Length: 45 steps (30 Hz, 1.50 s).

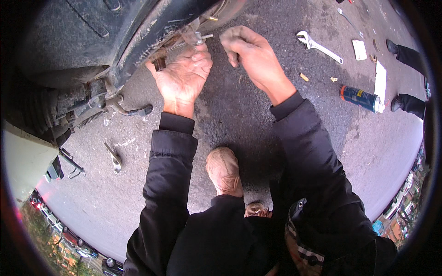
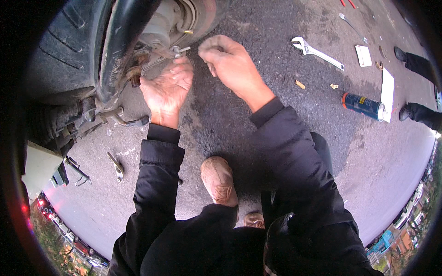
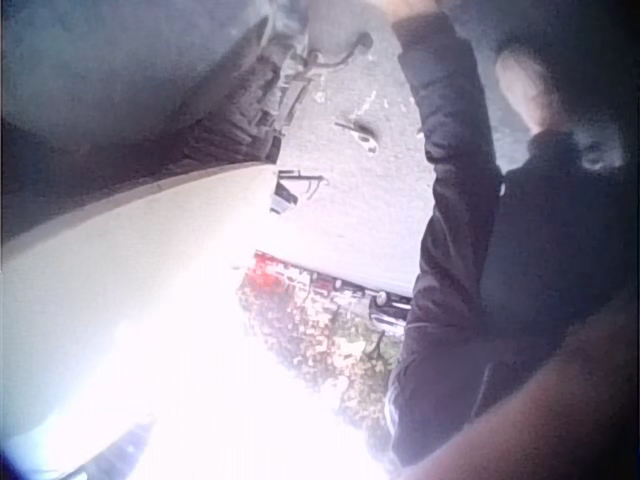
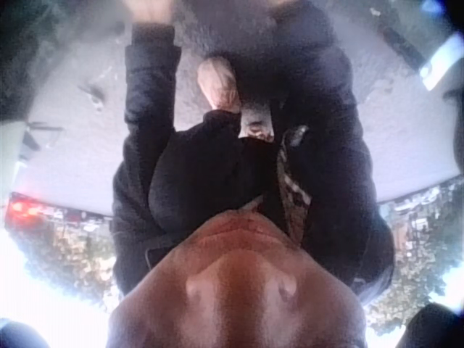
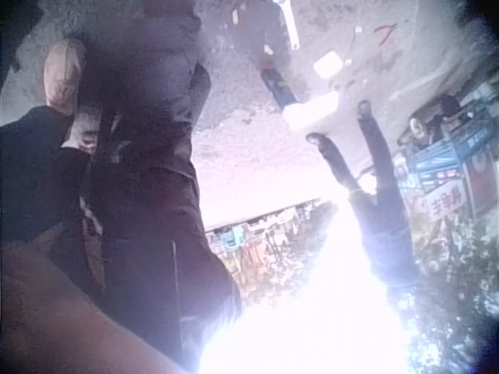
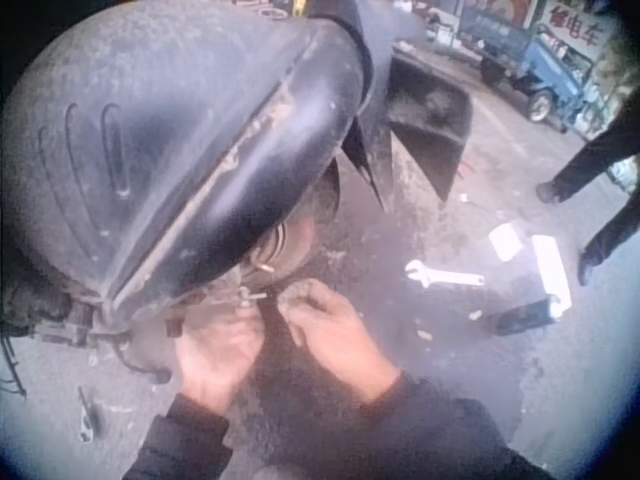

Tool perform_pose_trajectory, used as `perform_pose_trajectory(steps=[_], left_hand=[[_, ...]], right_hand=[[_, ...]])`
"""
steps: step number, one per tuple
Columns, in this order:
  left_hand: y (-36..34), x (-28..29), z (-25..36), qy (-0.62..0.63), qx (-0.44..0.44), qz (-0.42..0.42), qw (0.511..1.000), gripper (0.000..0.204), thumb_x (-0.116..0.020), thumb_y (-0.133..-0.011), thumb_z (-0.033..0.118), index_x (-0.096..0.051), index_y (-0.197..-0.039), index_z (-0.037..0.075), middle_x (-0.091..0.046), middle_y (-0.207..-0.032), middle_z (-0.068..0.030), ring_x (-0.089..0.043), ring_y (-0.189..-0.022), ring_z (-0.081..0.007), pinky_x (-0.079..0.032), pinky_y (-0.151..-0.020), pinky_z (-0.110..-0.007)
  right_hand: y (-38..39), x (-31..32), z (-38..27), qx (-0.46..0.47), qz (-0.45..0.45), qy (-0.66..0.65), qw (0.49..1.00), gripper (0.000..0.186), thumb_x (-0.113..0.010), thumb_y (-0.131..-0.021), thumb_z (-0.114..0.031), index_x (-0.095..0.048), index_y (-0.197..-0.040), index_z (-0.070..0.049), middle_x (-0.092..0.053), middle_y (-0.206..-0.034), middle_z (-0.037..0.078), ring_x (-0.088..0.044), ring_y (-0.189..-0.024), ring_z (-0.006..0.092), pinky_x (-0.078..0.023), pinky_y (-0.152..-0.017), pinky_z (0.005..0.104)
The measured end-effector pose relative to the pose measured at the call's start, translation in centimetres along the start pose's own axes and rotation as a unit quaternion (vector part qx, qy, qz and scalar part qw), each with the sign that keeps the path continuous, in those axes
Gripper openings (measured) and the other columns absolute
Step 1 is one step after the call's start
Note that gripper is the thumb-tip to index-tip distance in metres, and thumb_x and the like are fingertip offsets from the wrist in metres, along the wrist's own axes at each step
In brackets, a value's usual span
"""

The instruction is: The person works on the rear wheel area of a white scooter, using a socket wrench and a screwdriver to remove and install bolts and a metal plate. They repeatedly adjust components under the scooter's body and handle small fasteners and tools on the ground.

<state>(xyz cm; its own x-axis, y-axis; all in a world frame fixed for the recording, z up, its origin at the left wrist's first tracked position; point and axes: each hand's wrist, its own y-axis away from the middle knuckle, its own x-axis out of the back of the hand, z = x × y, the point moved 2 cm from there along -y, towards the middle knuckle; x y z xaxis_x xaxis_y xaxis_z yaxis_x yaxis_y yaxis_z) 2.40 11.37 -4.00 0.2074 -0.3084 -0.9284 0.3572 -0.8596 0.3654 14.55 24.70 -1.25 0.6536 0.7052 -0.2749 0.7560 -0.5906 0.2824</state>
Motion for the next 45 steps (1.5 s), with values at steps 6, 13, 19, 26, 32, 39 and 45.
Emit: perform_pose_trajectory(steps=[6, 13, 19, 26, 32, 39, 45], left_hand=[[0.3, -0.4, 0.0, -0.049, 0.000, 0.012, 0.999, 0.116, -0.040, -0.090, 0.084, -0.041, -0.134, -0.023, -0.051, -0.122, -0.0273, -0.052, -0.105, -0.0334, -0.047, -0.088, -0.043], [0.2, -0.1, -0.3, -0.028, 0.018, -0.047, 0.998, 0.105, -0.054, -0.088, 0.075, -0.046, -0.132, -0.020, -0.052, -0.129, -0.0301, -0.052, -0.114, -0.0354, -0.045, -0.099, -0.045], [-0.3, 0.4, -0.1, -0.019, 0.009, -0.013, 1.000, 0.119, -0.022, -0.081, 0.092, -0.051, -0.134, -0.010, -0.053, -0.126, -0.0270, -0.047, -0.105, -0.0328, -0.043, -0.094, -0.044], [-0.4, 0.2, -0.4, 0.000, 0.012, -0.035, 0.999, 0.105, -0.056, -0.082, 0.079, -0.047, -0.133, -0.013, -0.053, -0.122, -0.0253, -0.051, -0.110, -0.0337, -0.045, -0.092, -0.042], [-0.2, 0.3, -0.5, 0.005, 0.010, -0.048, 0.999, 0.104, -0.051, -0.084, 0.082, -0.048, -0.128, -0.013, -0.053, -0.118, -0.0243, -0.049, -0.102, -0.0316, -0.044, -0.089, -0.042], [-0.7, 0.1, -0.7, 0.012, -0.009, -0.053, 0.999, 0.116, -0.023, -0.089, 0.090, -0.040, -0.135, -0.015, -0.049, -0.120, -0.0249, -0.046, -0.102, -0.0305, -0.043, -0.088, -0.041], [-0.8, -0.3, -0.9, -0.037, -0.050, 0.058, 0.996, 0.121, -0.013, -0.089, 0.092, -0.037, -0.140, -0.015, -0.047, -0.118, -0.0258, -0.044, -0.099, -0.0291, -0.042, -0.088, -0.042]], right_hand=[[1.0, 1.7, -0.8, 0.008, -0.040, -0.010, 0.999, 0.025, -0.053, -0.105, -0.003, -0.055, -0.128, 0.006, -0.071, -0.117, 0.022, -0.072, -0.108, 0.0295, -0.059, -0.100, 0.0411], [0.2, -0.1, -2.1, 0.051, 0.003, 0.058, 0.997, 0.025, -0.067, -0.103, -0.016, -0.065, -0.114, 0.006, -0.073, -0.093, 0.011, -0.069, -0.075, 0.0154, -0.058, -0.075, 0.0289], [-0.2, -2.7, -0.6, 0.069, 0.077, -0.107, 0.989, 0.019, -0.072, -0.097, -0.007, -0.070, -0.111, 0.007, -0.073, -0.092, 0.007, -0.066, -0.076, 0.0120, -0.056, -0.073, 0.0270], [0.0, -2.2, -0.2, 0.077, 0.051, -0.137, 0.986, 0.019, -0.068, -0.096, 0.002, -0.069, -0.113, 0.009, -0.075, -0.102, 0.012, -0.072, -0.092, 0.0174, -0.059, -0.087, 0.0298], [0.0, -1.4, -0.6, 0.122, 0.030, 0.027, 0.992, 0.019, -0.069, -0.094, 0.003, -0.070, -0.113, 0.008, -0.076, -0.104, 0.012, -0.072, -0.096, 0.0158, -0.058, -0.089, 0.0288], [-0.3, -1.4, -1.2, 0.133, 0.002, 0.036, 0.991, 0.018, -0.071, -0.095, -0.003, -0.072, -0.111, 0.006, -0.076, -0.099, 0.010, -0.071, -0.091, 0.0133, -0.057, -0.084, 0.0279], [-0.7, -1.3, -1.1, 0.063, 0.015, 0.099, 0.993, 0.027, -0.071, -0.100, -0.022, -0.074, -0.099, 0.005, -0.072, -0.081, 0.005, -0.062, -0.070, 0.0099, -0.051, -0.065, 0.0271]])
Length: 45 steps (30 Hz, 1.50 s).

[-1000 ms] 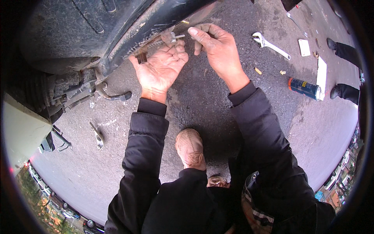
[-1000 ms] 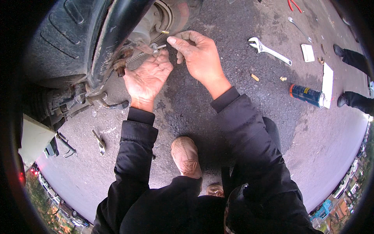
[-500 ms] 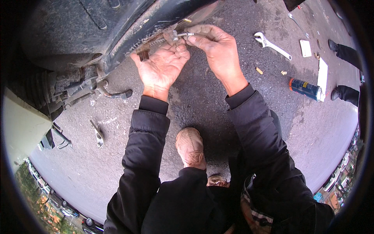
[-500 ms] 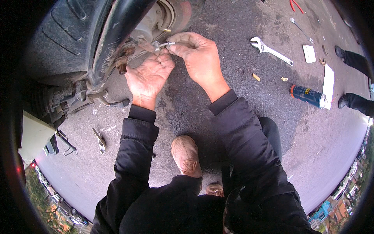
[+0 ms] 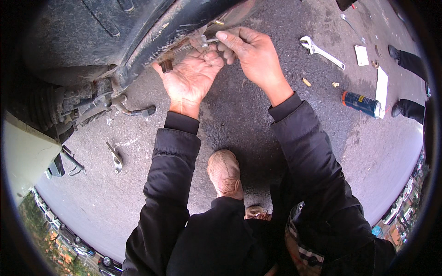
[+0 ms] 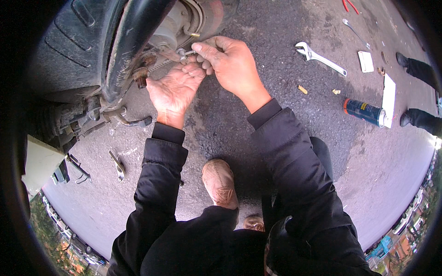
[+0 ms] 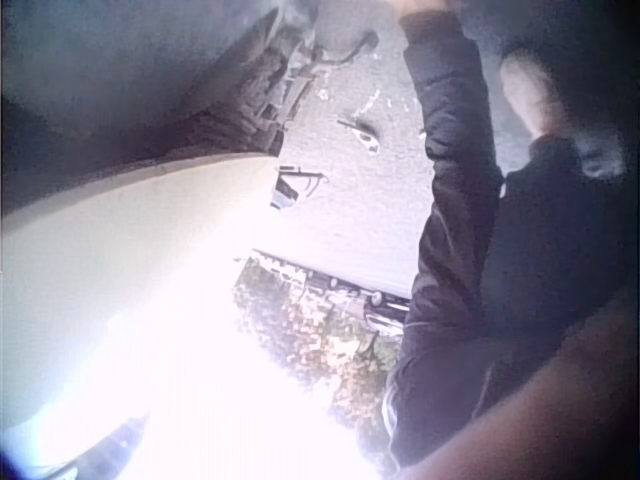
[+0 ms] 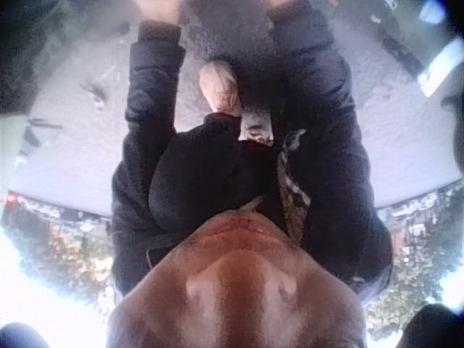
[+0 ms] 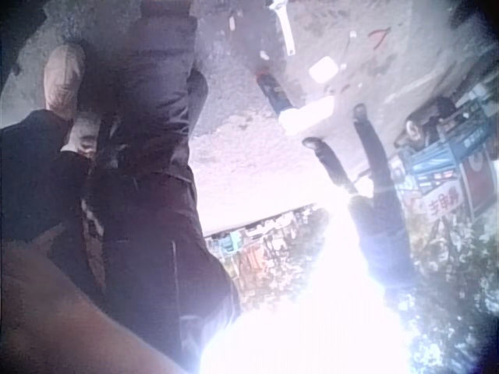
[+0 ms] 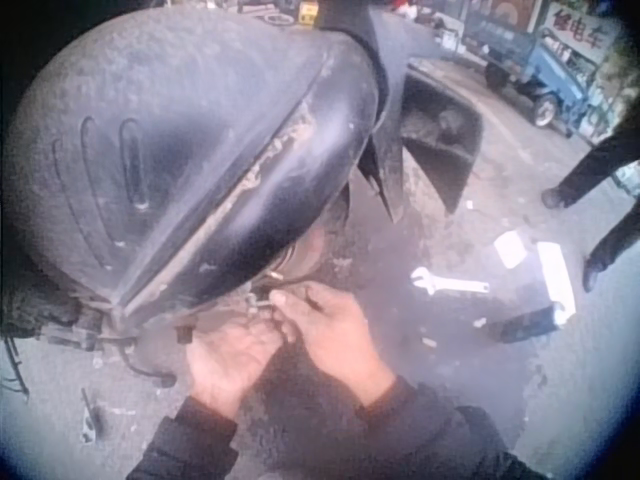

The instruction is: The person works on the rear wheel area of a white scooter, using a socket wrench and a screwdriver to remove and install bolts and a metal plate. They repeatedly adjust components under the scooter's body and handle small fasteners and tools on the ground.

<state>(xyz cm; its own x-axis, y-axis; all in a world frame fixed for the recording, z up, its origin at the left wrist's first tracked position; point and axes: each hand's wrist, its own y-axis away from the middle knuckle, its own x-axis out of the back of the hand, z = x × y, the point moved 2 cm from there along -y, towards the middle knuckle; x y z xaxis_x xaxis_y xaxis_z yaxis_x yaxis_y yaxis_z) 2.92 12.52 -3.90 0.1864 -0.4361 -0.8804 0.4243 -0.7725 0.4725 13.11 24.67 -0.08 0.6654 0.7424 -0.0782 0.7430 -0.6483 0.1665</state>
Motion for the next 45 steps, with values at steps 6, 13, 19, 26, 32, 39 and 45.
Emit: perform_pose_trajectory(steps=[6, 13, 19, 26, 32, 39, 45], left_hand=[[0.1, 0.3, 0.3, 0.019, 0.030, -0.089, 0.995, 0.123, -0.011, -0.087, 0.093, -0.037, -0.140, -0.015, -0.047, -0.117, -0.0247, -0.043, -0.097, -0.0275, -0.042, -0.087, -0.041], [-0.1, 0.5, 0.3, 0.028, 0.025, -0.080, 0.996, 0.123, -0.014, -0.087, 0.093, -0.038, -0.139, -0.016, -0.048, -0.116, -0.0235, -0.043, -0.095, -0.0270, -0.041, -0.086, -0.041], [0.1, 0.4, 0.2, 0.025, 0.020, -0.037, 0.999, 0.121, -0.017, -0.088, 0.092, -0.038, -0.138, -0.016, -0.048, -0.113, -0.0221, -0.044, -0.097, -0.0277, -0.041, -0.087, -0.041], [0.0, 0.3, 0.3, 0.020, 0.030, -0.064, 0.997, 0.118, -0.019, -0.088, 0.092, -0.042, -0.131, -0.016, -0.047, -0.106, -0.0186, -0.044, -0.096, -0.0282, -0.041, -0.087, -0.041], [0.1, 0.2, 0.2, 0.041, 0.032, -0.086, 0.995, 0.114, -0.021, -0.089, 0.091, -0.043, -0.124, -0.015, -0.046, -0.107, -0.0186, -0.043, -0.095, -0.0283, -0.041, -0.086, -0.041], [0.1, 0.1, 0.2, 0.015, 0.022, -0.052, 0.998, 0.111, -0.023, -0.089, 0.091, -0.043, -0.120, -0.013, -0.045, -0.108, -0.0186, -0.043, -0.094, -0.0278, -0.041, -0.086, -0.040], [0.2, 0.1, 0.1, 0.021, 0.022, -0.060, 0.998, 0.111, -0.023, -0.088, 0.091, -0.044, -0.120, -0.014, -0.046, -0.106, -0.0181, -0.042, -0.093, -0.0266, -0.041, -0.087, -0.040]], right_hand=[[-0.2, -0.3, -0.3, 0.013, 0.032, 0.158, 0.987, 0.046, -0.065, -0.103, -0.040, -0.071, -0.092, 0.005, -0.068, -0.073, 0.008, -0.060, -0.066, 0.0145, -0.050, -0.063, 0.0338], [-0.7, 0.1, -0.4, -0.050, -0.076, 0.139, 0.986, 0.046, -0.057, -0.105, -0.038, -0.067, -0.094, 0.005, -0.069, -0.080, 0.012, -0.062, -0.076, 0.0186, -0.050, -0.073, 0.0363], [-0.7, 0.1, 0.5, -0.019, -0.030, 0.136, 0.990, 0.040, -0.058, -0.103, -0.035, -0.065, -0.097, 0.004, -0.069, -0.087, 0.016, -0.063, -0.082, 0.0226, -0.050, -0.077, 0.0374], [-0.7, -0.1, 0.3, -0.024, -0.039, 0.150, 0.988, 0.038, -0.058, -0.103, -0.034, -0.066, -0.099, 0.004, -0.069, -0.087, 0.015, -0.062, -0.082, 0.0198, -0.051, -0.078, 0.0366], [-0.4, -0.4, -0.2, -0.071, -0.025, 0.159, 0.984, 0.041, -0.058, -0.104, -0.034, -0.067, -0.097, 0.004, -0.069, -0.083, 0.014, -0.062, -0.079, 0.0188, -0.052, -0.077, 0.0368], [-0.3, -0.2, -0.3, -0.055, -0.022, 0.191, 0.980, 0.044, -0.059, -0.104, -0.038, -0.068, -0.094, 0.004, -0.069, -0.082, 0.014, -0.061, -0.078, 0.0200, -0.052, -0.075, 0.0375], [-0.6, 0.0, -0.1, -0.039, -0.029, 0.194, 0.980, 0.044, -0.059, -0.104, -0.038, -0.066, -0.100, 0.005, -0.068, -0.085, 0.018, -0.064, -0.077, 0.0229, -0.052, -0.075, 0.0379]])
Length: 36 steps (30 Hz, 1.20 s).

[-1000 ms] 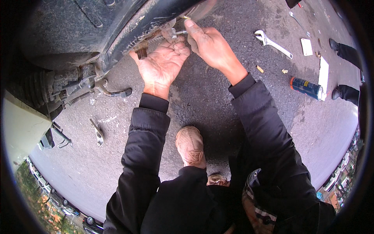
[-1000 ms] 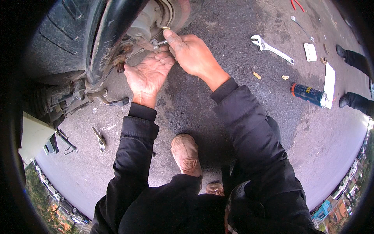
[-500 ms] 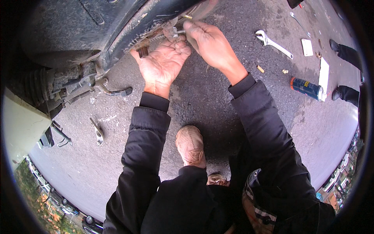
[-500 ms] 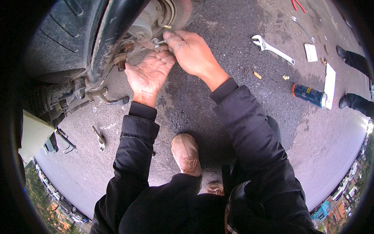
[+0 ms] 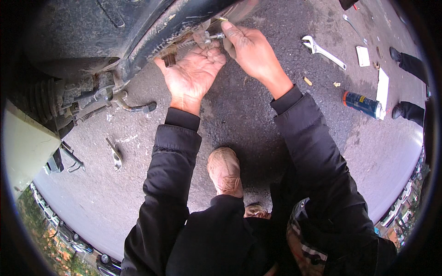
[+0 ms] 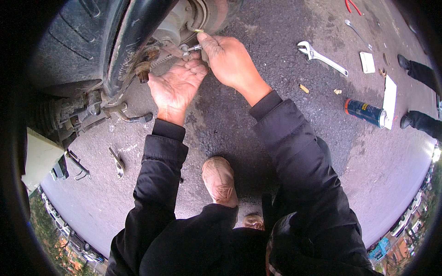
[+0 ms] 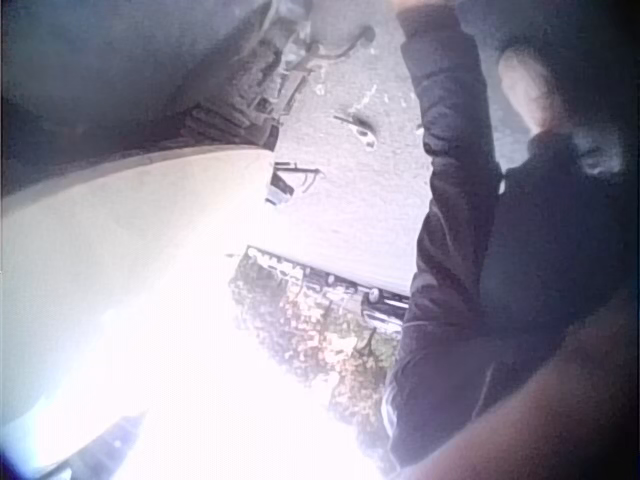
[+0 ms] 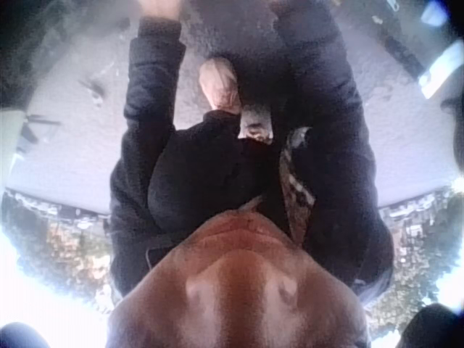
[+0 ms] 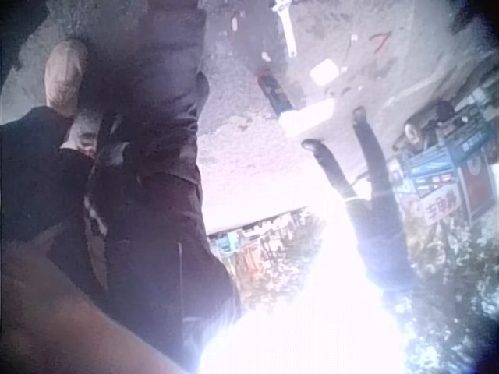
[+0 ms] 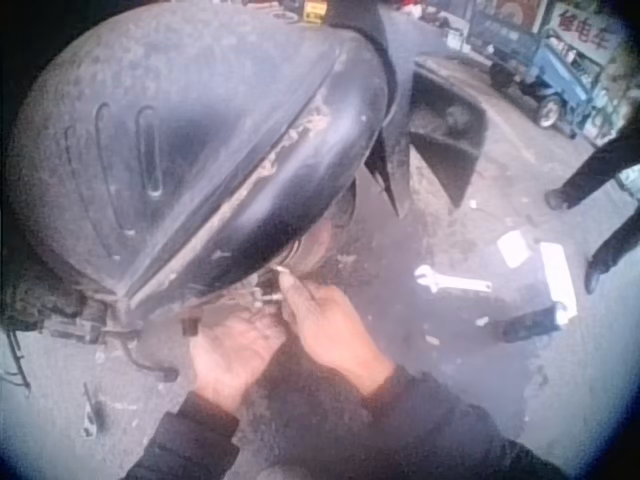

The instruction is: The person works on the rear wheel area of a white scooter, using a socket wrench and a screwdriver to remove and install bolts and a metal plate. They repeatedly adjust components under the scooter's body and handle small fasteners and tools on the ground.

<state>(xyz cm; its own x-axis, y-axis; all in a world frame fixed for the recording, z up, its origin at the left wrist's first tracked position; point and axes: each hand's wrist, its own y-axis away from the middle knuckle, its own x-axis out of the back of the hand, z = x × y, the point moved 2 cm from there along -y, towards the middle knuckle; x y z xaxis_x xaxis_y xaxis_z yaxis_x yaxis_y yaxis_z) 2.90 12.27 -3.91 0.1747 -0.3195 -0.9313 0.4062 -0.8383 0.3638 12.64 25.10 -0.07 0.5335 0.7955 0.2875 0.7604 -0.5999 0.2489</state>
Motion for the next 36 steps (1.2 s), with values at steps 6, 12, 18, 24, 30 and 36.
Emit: perform_pose_trajectory(steps=[6, 12, 18, 24, 30, 36], left_hand=[[0.1, -0.2, -0.2, -0.018, -0.004, 0.019, 1.000, 0.113, -0.018, -0.088, 0.092, -0.046, -0.118, -0.013, -0.046, -0.105, -0.0172, -0.042, -0.092, -0.0260, -0.041, -0.087, -0.039], [0.0, -0.2, 0.0, -0.001, 0.007, -0.011, 1.000, 0.113, -0.017, -0.089, 0.092, -0.046, -0.119, -0.013, -0.046, -0.106, -0.0180, -0.043, -0.094, -0.0265, -0.041, -0.088, -0.040], [-0.5, 1.0, 0.2, -0.015, 0.005, -0.050, 0.999, 0.118, -0.019, -0.090, 0.091, -0.039, -0.133, -0.016, -0.047, -0.125, -0.0258, -0.047, -0.112, -0.0328, -0.041, -0.101, -0.046], [-0.4, 2.0, 0.5, -0.074, -0.018, 0.034, 0.997, 0.123, -0.021, -0.089, 0.091, -0.029, -0.147, -0.018, -0.042, -0.137, -0.0300, -0.043, -0.129, -0.0396, -0.033, -0.117, -0.053], [-0.4, 1.8, 0.6, 0.014, 0.034, -0.127, 0.991, 0.121, -0.020, -0.090, 0.090, -0.033, -0.144, -0.017, -0.044, -0.133, -0.0275, -0.043, -0.128, -0.0383, -0.033, -0.117, -0.052], [-0.3, 1.6, 0.5, -0.002, 0.022, -0.050, 0.999, 0.122, -0.018, -0.086, 0.094, -0.040, -0.141, -0.012, -0.049, -0.129, -0.0231, -0.047, -0.116, -0.0334, -0.039, -0.107, -0.048]], right_hand=[[0.2, -0.4, 0.2, -0.001, -0.031, -0.041, 0.999, 0.046, -0.058, -0.104, -0.041, -0.067, -0.104, 0.004, -0.069, -0.095, 0.022, -0.066, -0.085, 0.0306, -0.053, -0.081, 0.0376], [0.4, -0.1, -0.5, 0.083, 0.036, 0.018, 0.996, 0.048, -0.057, -0.104, -0.043, -0.067, -0.105, 0.004, -0.071, -0.098, 0.024, -0.070, -0.094, 0.0367, -0.053, -0.085, 0.0418], [0.5, -0.2, -0.4, 0.049, 0.003, -0.061, 0.997, 0.043, -0.059, -0.103, -0.038, -0.067, -0.101, 0.004, -0.070, -0.095, 0.024, -0.071, -0.093, 0.0263, -0.053, -0.083, 0.0401], [-0.1, -0.3, -0.5, 0.009, -0.003, -0.047, 0.999, 0.040, -0.061, -0.103, -0.032, -0.064, -0.095, 0.006, -0.069, -0.082, 0.015, -0.072, -0.080, 0.0226, -0.055, -0.078, 0.0360], [0.3, -0.3, -1.4, 0.002, -0.022, -0.090, 0.996, 0.040, -0.062, -0.103, -0.032, -0.066, -0.095, 0.007, -0.071, -0.084, 0.013, -0.073, -0.081, 0.0212, -0.055, -0.077, 0.0347], [0.3, -0.3, -1.2, 0.003, 0.006, -0.082, 0.997, 0.038, -0.065, -0.101, -0.031, -0.069, -0.108, 0.006, -0.075, -0.094, 0.012, -0.070, -0.087, 0.0178, -0.054, -0.081, 0.0332]])
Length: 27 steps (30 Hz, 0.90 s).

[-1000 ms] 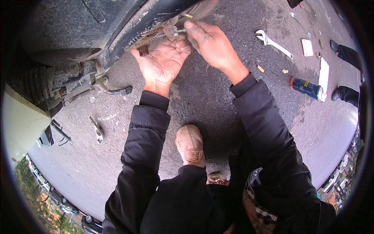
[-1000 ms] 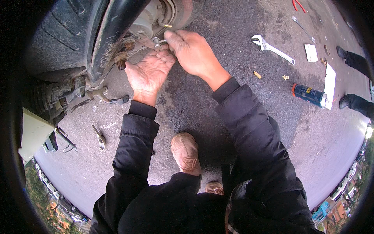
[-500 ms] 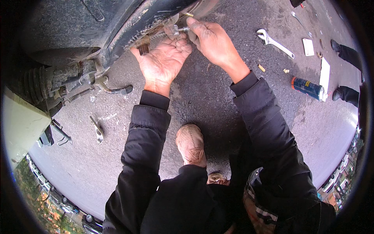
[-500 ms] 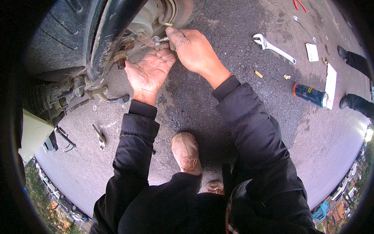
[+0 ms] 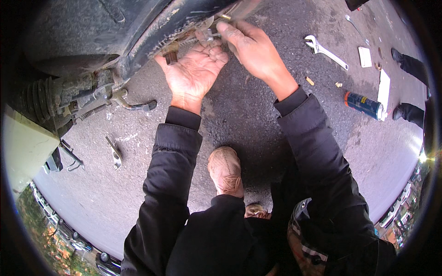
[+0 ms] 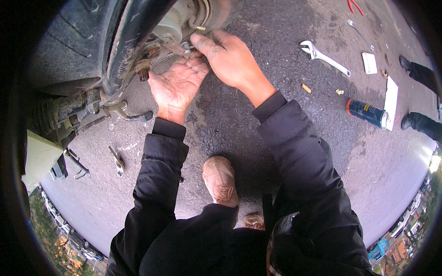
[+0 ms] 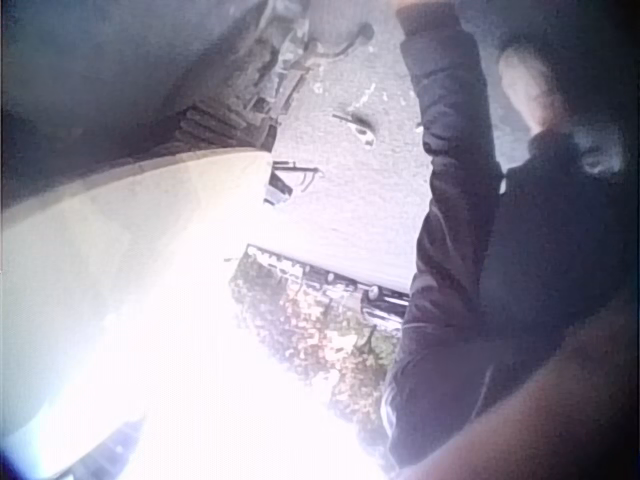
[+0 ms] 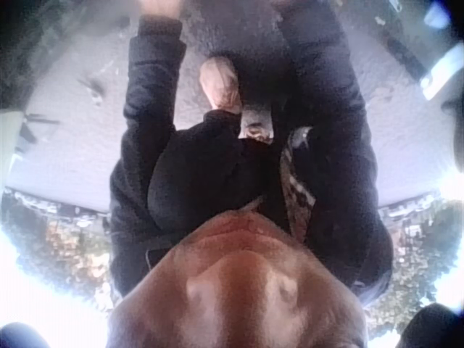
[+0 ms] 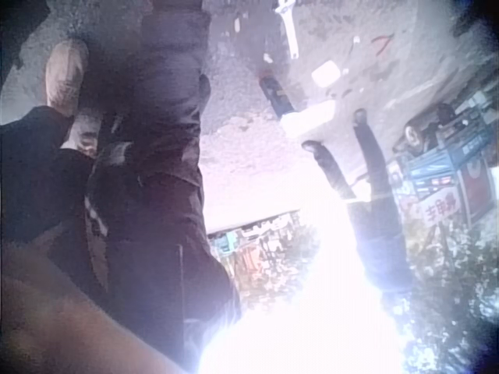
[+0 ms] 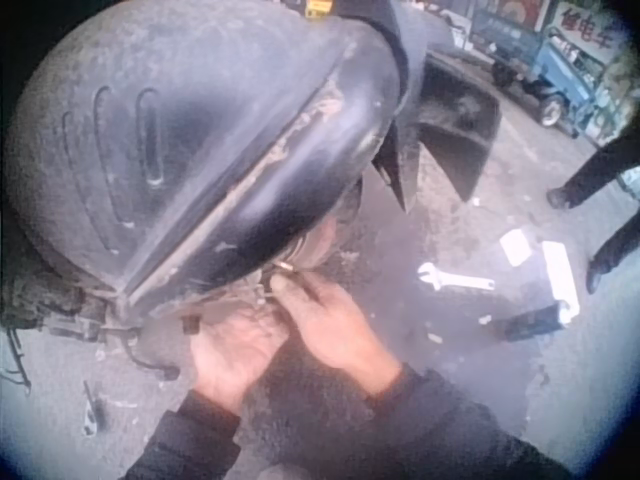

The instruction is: The person works on the rear wheel area of a white scooter, using a socket wrench and a screwdriver to remove and install bolts and a metal plate. They repeatedly adjust components under the scooter's body and handle small fasteners and tools on the ground.

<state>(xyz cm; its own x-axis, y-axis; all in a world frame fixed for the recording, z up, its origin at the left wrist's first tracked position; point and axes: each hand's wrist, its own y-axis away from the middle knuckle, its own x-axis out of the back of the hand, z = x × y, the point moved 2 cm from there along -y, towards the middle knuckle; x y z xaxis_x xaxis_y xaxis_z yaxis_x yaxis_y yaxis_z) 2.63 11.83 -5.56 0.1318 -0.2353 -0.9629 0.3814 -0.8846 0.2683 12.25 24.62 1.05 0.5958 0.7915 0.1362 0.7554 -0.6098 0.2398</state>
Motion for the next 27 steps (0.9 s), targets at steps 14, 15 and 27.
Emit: perform_pose_trajectory(steps=[14, 15, 27], left_hand=[[0.3, -1.5, -0.5, 0.004, -0.010, 0.037, 0.999, 0.112, -0.033, -0.087, 0.089, -0.044, -0.130, -0.014, -0.048, -0.114, -0.0204, -0.045, -0.097, -0.0280, -0.042, -0.088, -0.040], [0.3, -1.7, -0.5, 0.001, -0.008, 0.027, 1.000, 0.112, -0.033, -0.087, 0.089, -0.044, -0.130, -0.014, -0.049, -0.115, -0.0210, -0.045, -0.098, -0.0282, -0.042, -0.088, -0.040], [-0.1, -0.5, 0.1, -0.018, 0.002, 0.009, 1.000, 0.118, -0.017, -0.088, 0.091, -0.046, -0.131, -0.015, -0.054, -0.115, -0.0264, -0.048, -0.096, -0.0304, -0.043, -0.089, -0.043]], right_hand=[[-0.3, 0.9, 0.0, -0.025, -0.038, 0.033, 0.998, 0.030, -0.066, -0.097, -0.026, -0.072, -0.098, 0.003, -0.071, -0.081, 0.010, -0.069, -0.081, 0.0152, -0.055, -0.075, 0.0323], [-0.2, 0.8, 0.1, -0.024, -0.028, 0.040, 0.999, 0.028, -0.066, -0.097, -0.025, -0.071, -0.100, 0.003, -0.071, -0.082, 0.010, -0.070, -0.081, 0.0157, -0.055, -0.075, 0.0326], [0.7, 1.7, 0.1, 0.066, -0.035, 0.158, 0.985, 0.031, -0.066, -0.082, -0.007, -0.071, -0.112, 0.000, -0.070, -0.097, 0.014, -0.070, -0.081, 0.0245, -0.056, -0.078, 0.0362]])
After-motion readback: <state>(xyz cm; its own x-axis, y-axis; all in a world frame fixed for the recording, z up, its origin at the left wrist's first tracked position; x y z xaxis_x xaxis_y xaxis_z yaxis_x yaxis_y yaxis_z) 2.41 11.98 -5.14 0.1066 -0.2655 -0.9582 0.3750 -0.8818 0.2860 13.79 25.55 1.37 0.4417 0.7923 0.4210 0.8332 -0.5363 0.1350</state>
